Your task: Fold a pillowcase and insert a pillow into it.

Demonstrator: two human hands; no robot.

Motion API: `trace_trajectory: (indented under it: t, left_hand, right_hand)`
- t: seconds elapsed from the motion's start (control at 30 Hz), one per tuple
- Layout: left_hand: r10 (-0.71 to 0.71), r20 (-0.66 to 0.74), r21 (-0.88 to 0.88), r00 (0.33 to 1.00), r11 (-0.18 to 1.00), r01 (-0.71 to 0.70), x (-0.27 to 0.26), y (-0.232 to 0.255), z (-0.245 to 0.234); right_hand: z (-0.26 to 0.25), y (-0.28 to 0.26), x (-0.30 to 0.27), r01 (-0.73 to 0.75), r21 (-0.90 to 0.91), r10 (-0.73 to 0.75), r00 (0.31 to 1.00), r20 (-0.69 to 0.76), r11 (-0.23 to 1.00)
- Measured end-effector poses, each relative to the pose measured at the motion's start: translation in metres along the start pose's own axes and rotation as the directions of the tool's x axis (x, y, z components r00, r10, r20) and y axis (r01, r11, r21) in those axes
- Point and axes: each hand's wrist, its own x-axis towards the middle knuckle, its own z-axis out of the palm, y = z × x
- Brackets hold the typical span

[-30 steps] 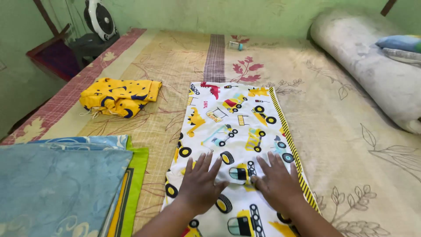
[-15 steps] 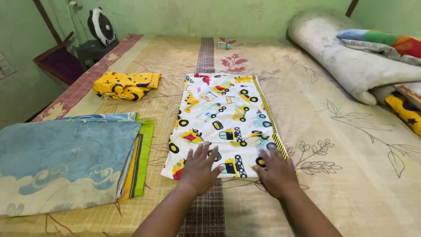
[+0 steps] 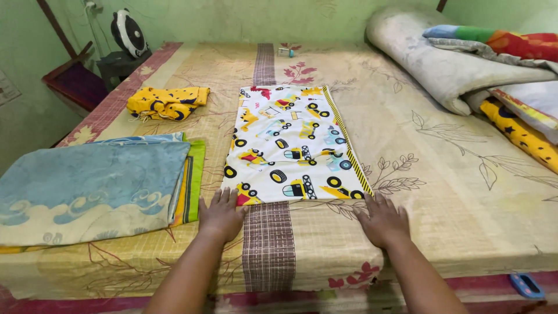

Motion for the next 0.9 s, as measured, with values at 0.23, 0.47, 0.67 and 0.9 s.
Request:
trace_trajectory:
  t: [0.23,0.47,0.67,0.9]
  left_hand:
    - [0.372,-0.154,0.01,0.915,0.927,-0.375,-0.046,0.065,-0.001]
    - [0.397,-0.166,-0.085,0.903,0.906,-0.414,-0.049,0.05,0.019]
    - [0.475,-0.056,0.031,0.878,0.88,-0.474,-0.095,0.125,-0.035]
    - [0.815,-0.16,-0.046,0.557,0.558,-0.829,-0.072,0.257,0.018]
  right_hand:
    - [0.014,0.011,-0.035,-0.04,0.063,0.046,0.994,-0.103,0.997]
    - [0.041,0.108,-0.055,-0.135,0.011,0.135,0.97,-0.203,0.991]
    - [0.068,0.147,-0.054,0.054,0.715,0.338,0.855,-0.394,0.697]
    - [0.111,0.196,-0.055,0.163,0.724,0.629,0.392,-0.671,0.67]
